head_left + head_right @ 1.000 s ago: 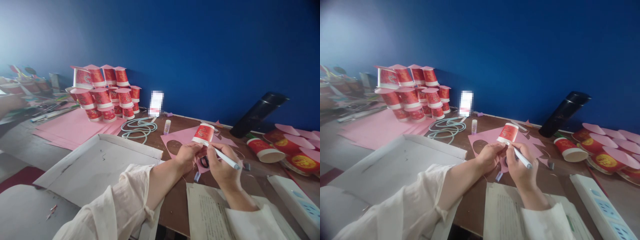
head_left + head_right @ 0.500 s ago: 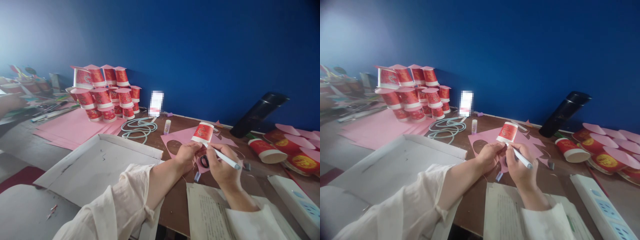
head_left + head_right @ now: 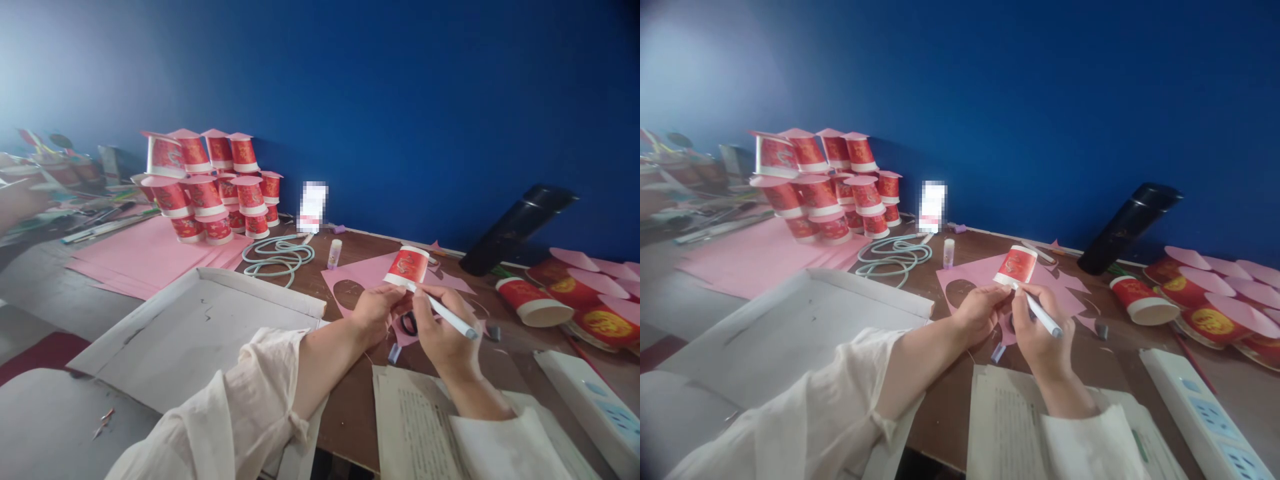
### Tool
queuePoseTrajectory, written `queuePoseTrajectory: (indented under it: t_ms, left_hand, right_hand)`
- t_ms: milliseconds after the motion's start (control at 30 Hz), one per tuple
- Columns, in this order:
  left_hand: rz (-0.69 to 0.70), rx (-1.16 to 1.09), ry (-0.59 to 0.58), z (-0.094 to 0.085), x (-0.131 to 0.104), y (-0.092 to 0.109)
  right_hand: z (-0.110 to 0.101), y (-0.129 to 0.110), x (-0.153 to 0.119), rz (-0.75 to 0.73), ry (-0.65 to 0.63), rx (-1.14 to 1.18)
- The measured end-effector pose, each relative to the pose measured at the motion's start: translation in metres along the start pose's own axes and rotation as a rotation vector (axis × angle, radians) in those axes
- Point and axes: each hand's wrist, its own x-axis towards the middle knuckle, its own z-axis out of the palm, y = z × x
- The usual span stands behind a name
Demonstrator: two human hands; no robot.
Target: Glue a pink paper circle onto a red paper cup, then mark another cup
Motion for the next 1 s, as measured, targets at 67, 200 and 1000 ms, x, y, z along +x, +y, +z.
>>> queuePoseTrajectory:
  t_ms: [67, 200, 1000]
  left_hand:
    - [-0.003, -0.003, 0.004, 0.0001, 0.0001, 0.0000]
    - [-0.013, -0.012, 0.022, 0.0018, -0.0009, 0.0006]
    - [-0.045, -0.043, 0.085, 0.0057, -0.0047, 0.0057]
  right_hand:
    - [-0.0002, 0.0001, 0.0002, 0.001, 0.002, -0.010]
    - [-0.0010, -0.0012, 0.0011, 0.031, -0.003, -0.019]
    - [-0.0052, -0.0057, 0.0043, 0.103, 0.066, 0.012]
